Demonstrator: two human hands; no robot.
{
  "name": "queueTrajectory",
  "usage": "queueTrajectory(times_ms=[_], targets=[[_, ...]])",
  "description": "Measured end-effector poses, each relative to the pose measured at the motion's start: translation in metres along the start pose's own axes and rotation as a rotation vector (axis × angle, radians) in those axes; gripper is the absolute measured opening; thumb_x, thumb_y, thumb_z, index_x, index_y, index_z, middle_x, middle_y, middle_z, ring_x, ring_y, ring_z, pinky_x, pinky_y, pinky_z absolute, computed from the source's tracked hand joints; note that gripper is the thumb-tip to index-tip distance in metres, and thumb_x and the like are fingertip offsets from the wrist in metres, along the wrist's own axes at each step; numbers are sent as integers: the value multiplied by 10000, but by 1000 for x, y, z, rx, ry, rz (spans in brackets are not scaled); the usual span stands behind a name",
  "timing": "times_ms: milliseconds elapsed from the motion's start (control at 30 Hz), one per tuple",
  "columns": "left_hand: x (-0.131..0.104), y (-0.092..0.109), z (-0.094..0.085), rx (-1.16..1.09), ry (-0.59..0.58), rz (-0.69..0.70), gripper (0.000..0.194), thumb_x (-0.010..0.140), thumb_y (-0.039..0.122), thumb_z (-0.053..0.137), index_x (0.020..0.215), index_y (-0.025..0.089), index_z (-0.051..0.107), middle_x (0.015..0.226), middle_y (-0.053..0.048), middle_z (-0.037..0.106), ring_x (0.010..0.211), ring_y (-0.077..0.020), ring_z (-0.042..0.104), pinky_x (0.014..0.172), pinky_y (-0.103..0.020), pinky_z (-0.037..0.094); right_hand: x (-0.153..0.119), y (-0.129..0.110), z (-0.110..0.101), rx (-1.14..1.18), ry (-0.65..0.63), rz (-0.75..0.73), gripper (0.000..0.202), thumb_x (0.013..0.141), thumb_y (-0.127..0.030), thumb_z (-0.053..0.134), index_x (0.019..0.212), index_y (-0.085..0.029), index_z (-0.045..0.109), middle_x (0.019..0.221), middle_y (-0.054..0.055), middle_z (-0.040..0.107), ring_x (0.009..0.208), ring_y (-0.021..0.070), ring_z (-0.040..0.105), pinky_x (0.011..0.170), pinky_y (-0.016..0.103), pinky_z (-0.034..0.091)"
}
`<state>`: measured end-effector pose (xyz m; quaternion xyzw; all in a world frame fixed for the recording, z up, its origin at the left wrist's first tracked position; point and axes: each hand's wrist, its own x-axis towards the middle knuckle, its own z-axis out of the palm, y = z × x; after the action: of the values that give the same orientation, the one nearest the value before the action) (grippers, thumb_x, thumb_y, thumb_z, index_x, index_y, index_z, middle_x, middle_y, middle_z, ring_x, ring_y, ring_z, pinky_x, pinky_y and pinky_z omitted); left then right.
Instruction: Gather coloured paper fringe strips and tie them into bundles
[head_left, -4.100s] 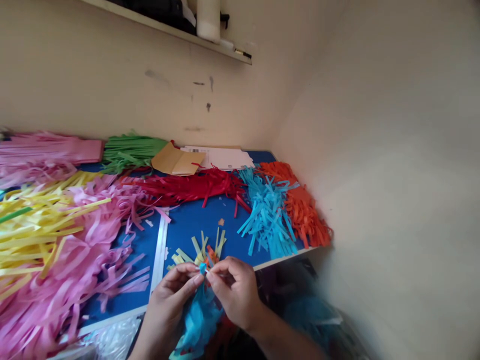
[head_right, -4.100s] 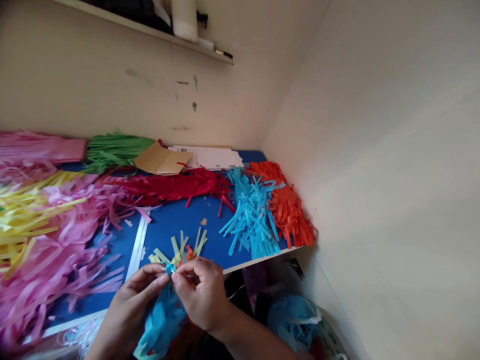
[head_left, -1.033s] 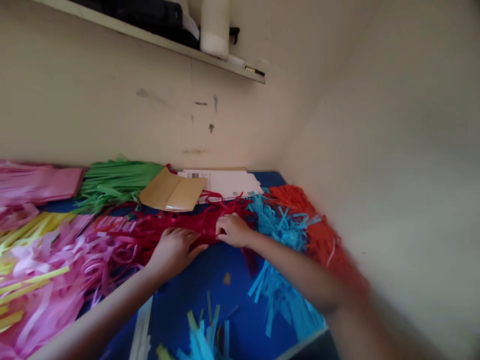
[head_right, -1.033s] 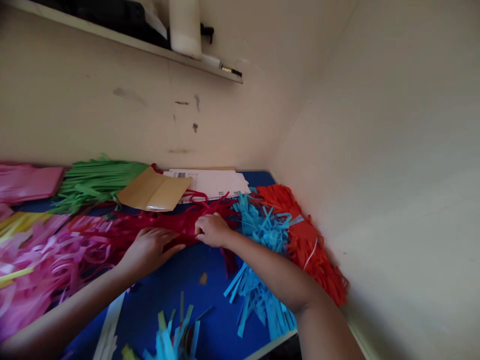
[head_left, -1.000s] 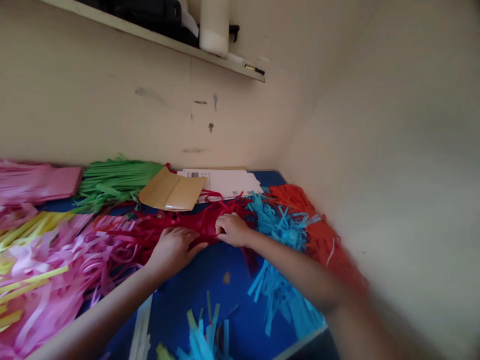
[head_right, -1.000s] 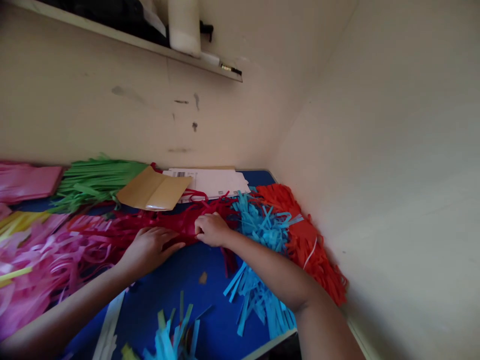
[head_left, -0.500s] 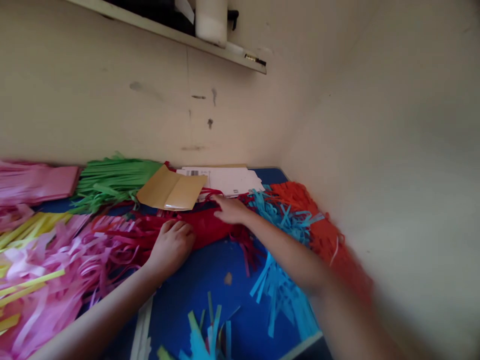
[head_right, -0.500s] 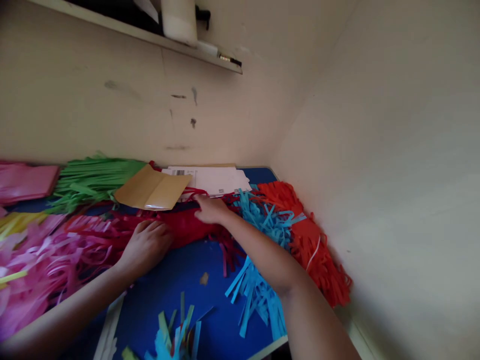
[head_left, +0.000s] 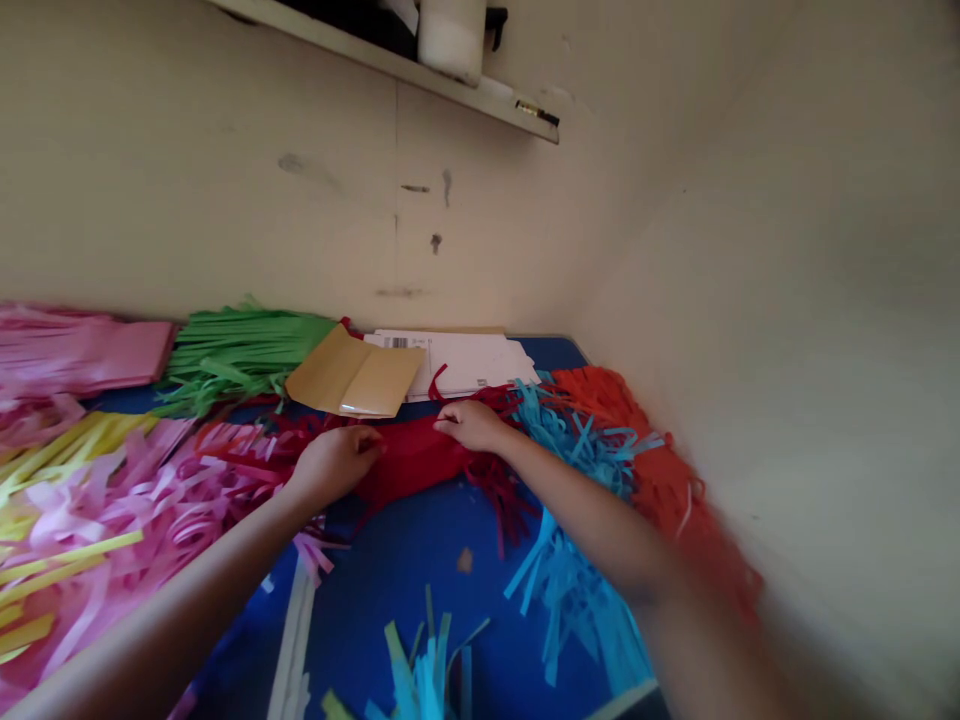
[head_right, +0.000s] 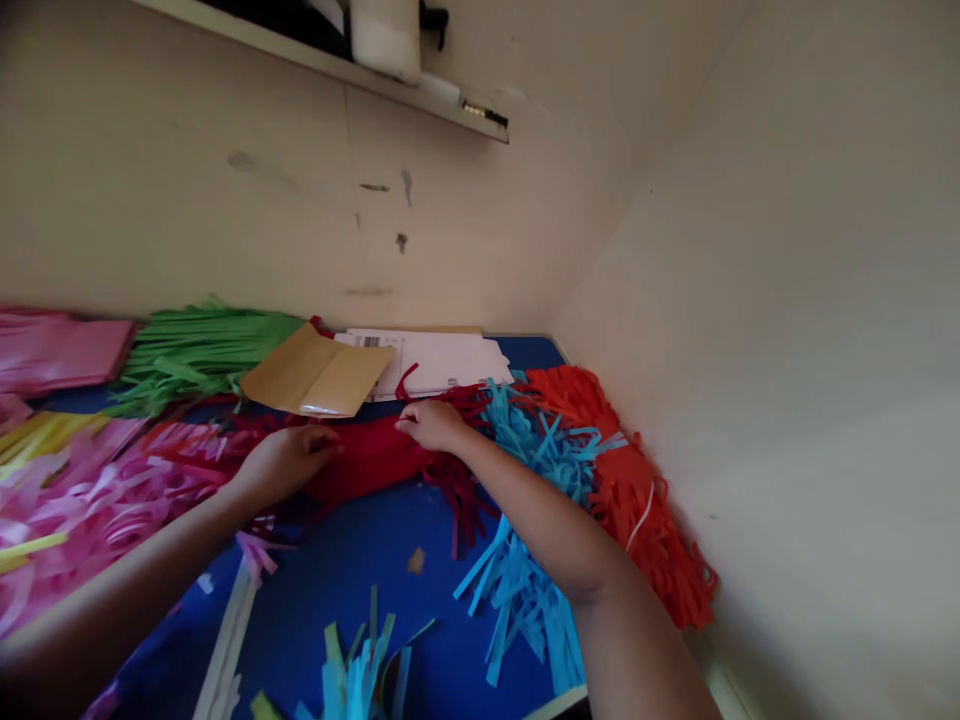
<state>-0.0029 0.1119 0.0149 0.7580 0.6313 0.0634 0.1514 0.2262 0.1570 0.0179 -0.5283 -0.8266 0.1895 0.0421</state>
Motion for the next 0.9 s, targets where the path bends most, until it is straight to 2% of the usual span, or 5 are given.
queueTrajectory(times_ms=[167,533,733,833,900], targets=[[7,6,1,43,10,-147,443,876,456,359,957,223,726,965,-120,766,910,-309,701,678,-340,471,7,-4,9,-15,52,116,176,924,-353,638,903,-215,745,836,13,736,758,150,653,571,222,340],[18,11,-3,95,-58,-177,391,840,408,391,890,224,732,974,-145,751,921,-341,695,710,-387,494,12,-5,13,-26,44,212,220,902,-414,615,898,-242,753,875,24,747,803,178,673,606,235,412],[19,11,2,173,-22,-143,388,867,407,393,848,199,721,896,-158,751,837,-330,699,673,-388,474,14,-5,14,-73,29,219,202,894,-412,613,879,-262,748,874,10,743,805,185,679,608,246,420],[11,17,2,254,93,-65,353,891,365,418,947,156,696,897,-178,732,897,-349,670,786,-470,444,10,-9,8,-151,75,205,221,901,-417,626,925,-222,727,912,56,730,857,228,669,735,309,449],[6,21,1,304,176,61,318,910,289,411,1014,139,672,982,-194,708,1021,-368,616,872,-516,390,4,-16,2,-224,149,171,238,945,-355,577,1051,-169,681,1037,129,699,990,282,632,866,398,421]])
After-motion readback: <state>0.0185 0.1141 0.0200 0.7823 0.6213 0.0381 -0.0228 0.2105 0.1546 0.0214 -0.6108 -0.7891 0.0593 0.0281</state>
